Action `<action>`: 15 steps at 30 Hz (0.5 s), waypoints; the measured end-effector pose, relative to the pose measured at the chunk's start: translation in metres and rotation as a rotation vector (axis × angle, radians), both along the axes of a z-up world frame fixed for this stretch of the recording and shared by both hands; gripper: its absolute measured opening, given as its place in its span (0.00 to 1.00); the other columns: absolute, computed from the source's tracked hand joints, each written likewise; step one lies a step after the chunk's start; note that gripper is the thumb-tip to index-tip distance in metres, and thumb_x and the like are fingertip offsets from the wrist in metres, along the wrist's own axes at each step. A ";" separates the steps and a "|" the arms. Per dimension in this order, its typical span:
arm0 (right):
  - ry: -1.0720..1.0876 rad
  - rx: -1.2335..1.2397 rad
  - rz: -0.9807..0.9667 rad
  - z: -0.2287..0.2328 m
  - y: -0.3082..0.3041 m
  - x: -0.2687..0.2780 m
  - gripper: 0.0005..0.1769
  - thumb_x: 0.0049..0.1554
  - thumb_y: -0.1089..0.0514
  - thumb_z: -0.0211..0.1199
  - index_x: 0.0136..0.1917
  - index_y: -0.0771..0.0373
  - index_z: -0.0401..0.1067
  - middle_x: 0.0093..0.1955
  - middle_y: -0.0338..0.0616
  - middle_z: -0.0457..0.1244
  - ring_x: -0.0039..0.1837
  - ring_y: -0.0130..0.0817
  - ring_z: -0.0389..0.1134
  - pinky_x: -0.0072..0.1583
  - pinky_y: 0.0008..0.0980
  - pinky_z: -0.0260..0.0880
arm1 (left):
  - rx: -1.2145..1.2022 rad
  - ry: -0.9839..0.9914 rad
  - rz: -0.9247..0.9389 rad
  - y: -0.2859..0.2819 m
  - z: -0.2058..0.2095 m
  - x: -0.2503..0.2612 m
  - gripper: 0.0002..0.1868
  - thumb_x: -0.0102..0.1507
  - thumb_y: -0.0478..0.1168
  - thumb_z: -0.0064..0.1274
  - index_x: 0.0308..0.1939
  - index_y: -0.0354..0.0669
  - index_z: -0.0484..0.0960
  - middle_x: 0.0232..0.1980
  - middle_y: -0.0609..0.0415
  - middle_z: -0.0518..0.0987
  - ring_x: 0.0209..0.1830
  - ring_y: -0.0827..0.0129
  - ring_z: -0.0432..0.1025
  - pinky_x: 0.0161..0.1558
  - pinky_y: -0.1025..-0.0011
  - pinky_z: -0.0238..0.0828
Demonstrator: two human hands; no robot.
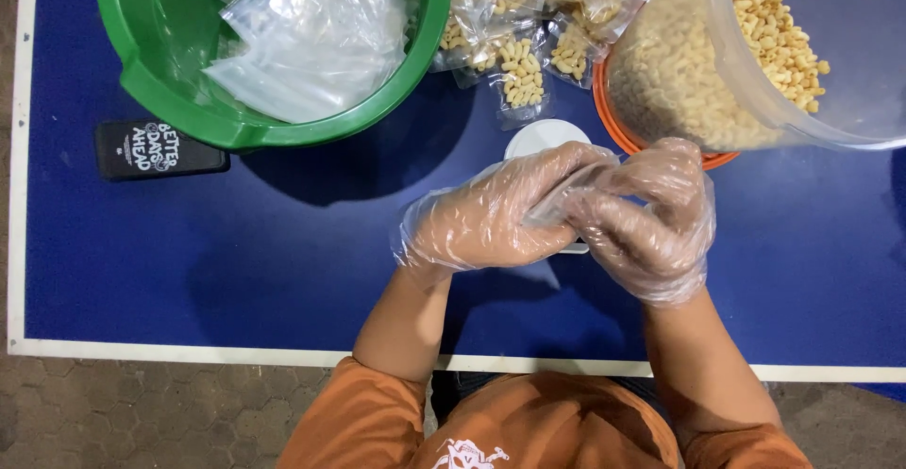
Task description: Weighing portions of snacks on a digital scale and packaging them into small plastic bags.
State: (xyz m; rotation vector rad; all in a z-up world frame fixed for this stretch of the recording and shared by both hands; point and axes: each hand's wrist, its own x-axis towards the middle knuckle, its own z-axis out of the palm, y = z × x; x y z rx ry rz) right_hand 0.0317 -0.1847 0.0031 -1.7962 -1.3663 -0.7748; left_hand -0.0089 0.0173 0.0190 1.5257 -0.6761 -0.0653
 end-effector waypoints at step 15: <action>0.157 -0.228 0.035 0.002 0.021 0.007 0.18 0.69 0.53 0.52 0.41 0.63 0.72 0.46 0.52 0.68 0.45 0.59 0.69 0.49 0.52 0.69 | 0.153 0.114 0.237 0.013 -0.007 0.000 0.23 0.57 0.36 0.52 0.57 0.49 0.73 0.45 0.45 0.83 0.47 0.51 0.81 0.49 0.55 0.78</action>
